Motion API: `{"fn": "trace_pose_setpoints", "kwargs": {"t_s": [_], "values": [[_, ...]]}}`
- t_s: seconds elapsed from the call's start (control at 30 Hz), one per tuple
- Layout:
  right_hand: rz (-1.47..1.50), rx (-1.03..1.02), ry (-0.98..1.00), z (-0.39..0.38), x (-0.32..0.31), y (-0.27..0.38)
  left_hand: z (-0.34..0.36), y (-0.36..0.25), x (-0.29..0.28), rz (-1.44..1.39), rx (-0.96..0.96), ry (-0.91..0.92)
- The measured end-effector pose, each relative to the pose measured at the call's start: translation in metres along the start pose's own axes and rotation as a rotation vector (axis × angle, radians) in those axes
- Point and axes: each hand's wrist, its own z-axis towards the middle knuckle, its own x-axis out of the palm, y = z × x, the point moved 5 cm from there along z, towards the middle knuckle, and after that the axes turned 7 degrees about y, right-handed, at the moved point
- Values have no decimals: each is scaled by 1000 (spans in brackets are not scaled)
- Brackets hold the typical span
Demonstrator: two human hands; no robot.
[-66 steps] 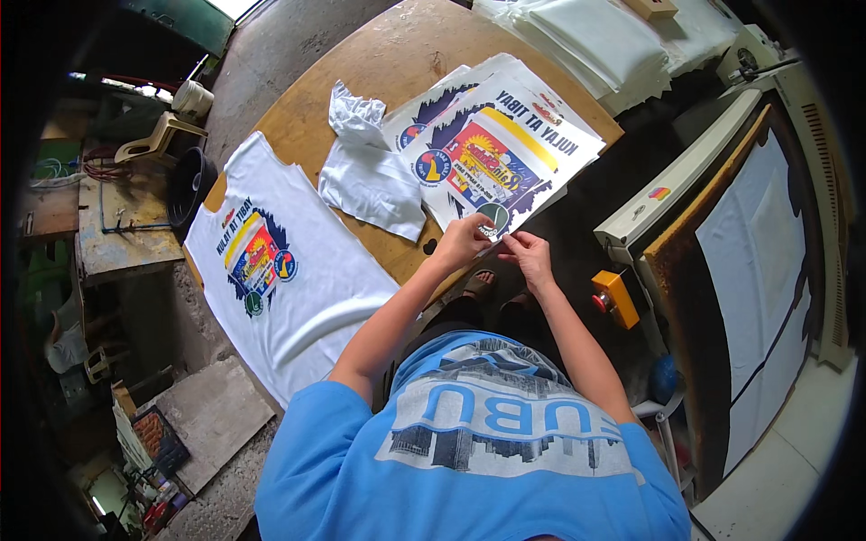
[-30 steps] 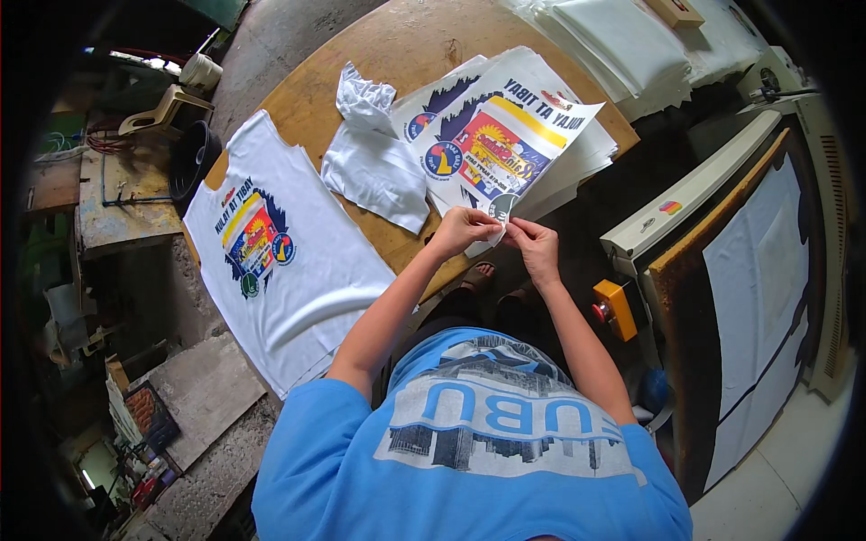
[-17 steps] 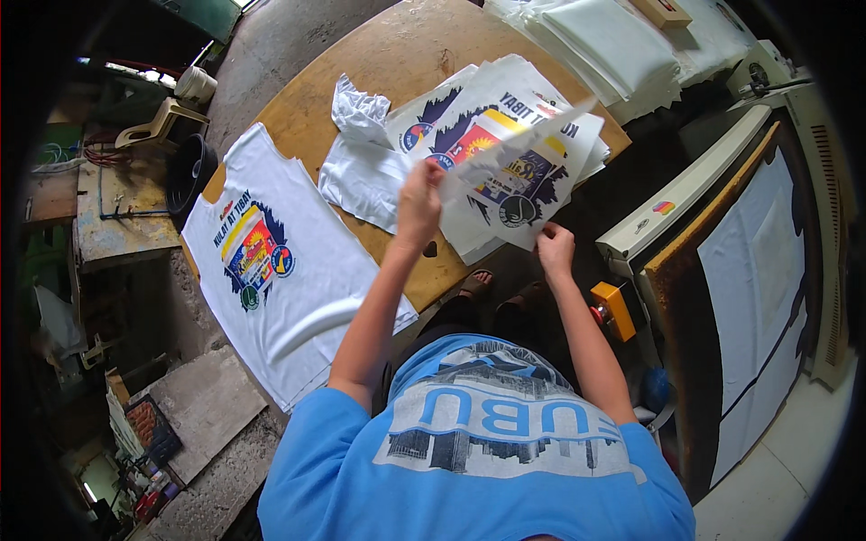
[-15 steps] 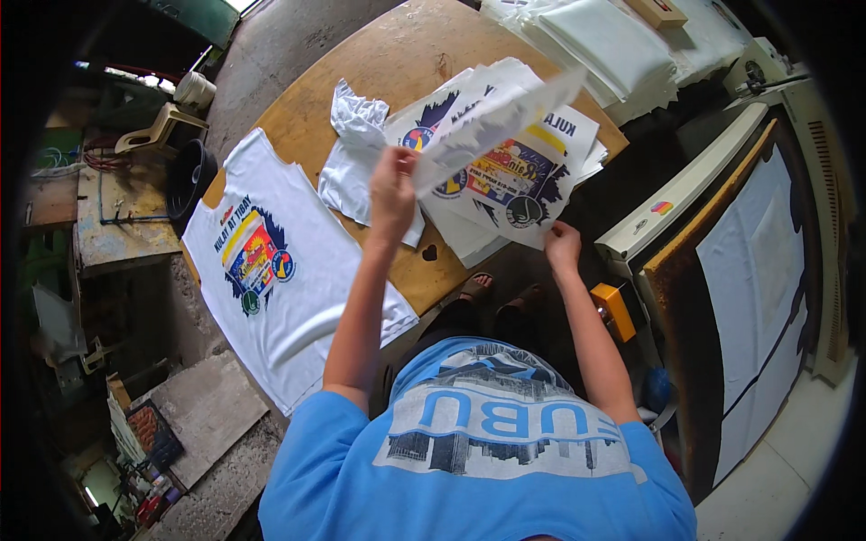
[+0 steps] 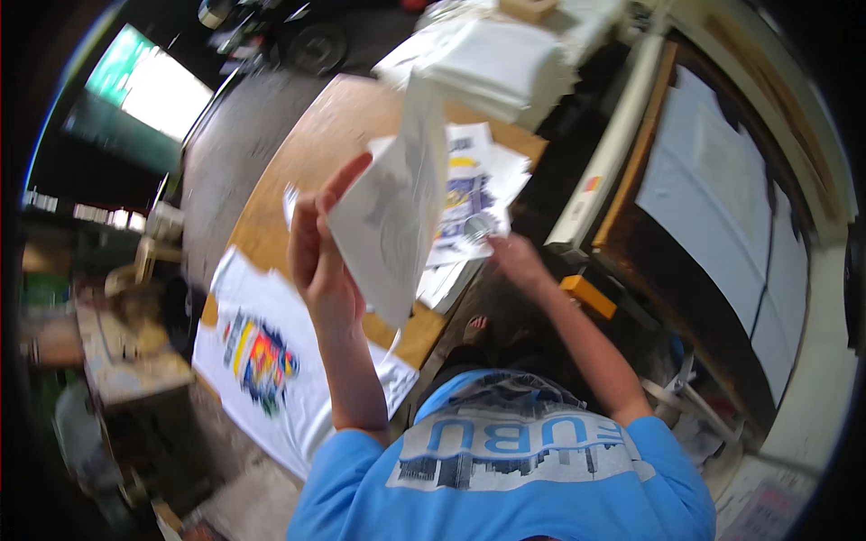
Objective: The recorder is aligning transfer sheets onto shirts and operating a heat press machine.
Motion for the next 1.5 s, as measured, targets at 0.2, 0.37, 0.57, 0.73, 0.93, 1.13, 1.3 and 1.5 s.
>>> {"fn": "trace_pose_setpoints", "kwargs": {"t_s": [0.2, 0.37, 0.57, 0.73, 0.93, 1.13, 1.3, 1.5], "values": [[811, 131, 813, -127, 68, 5, 2, 2, 109, -191, 3, 83], [990, -180, 768, -218, 26, 28, -11, 1, 226, -380, 65, 280], [1062, -292, 431, -305, -44, -18, -71, -12, 385, -663, 32, 415], [1147, -529, 265, -422, -112, -62, -133, -16, 505, -707, 92, 516], [1225, -453, 16, -509, -186, -120, -179, -14, 600, -705, 38, 529], [1172, -536, 145, -561, -216, -116, -173, 17, 655, -728, 87, 588], [1196, -731, -437, -609, -339, -131, -149, 72, 672, -634, 52, 571], [765, -638, -1157, -683, -506, -170, -159, 205, 728, -178, -233, 788]]}}
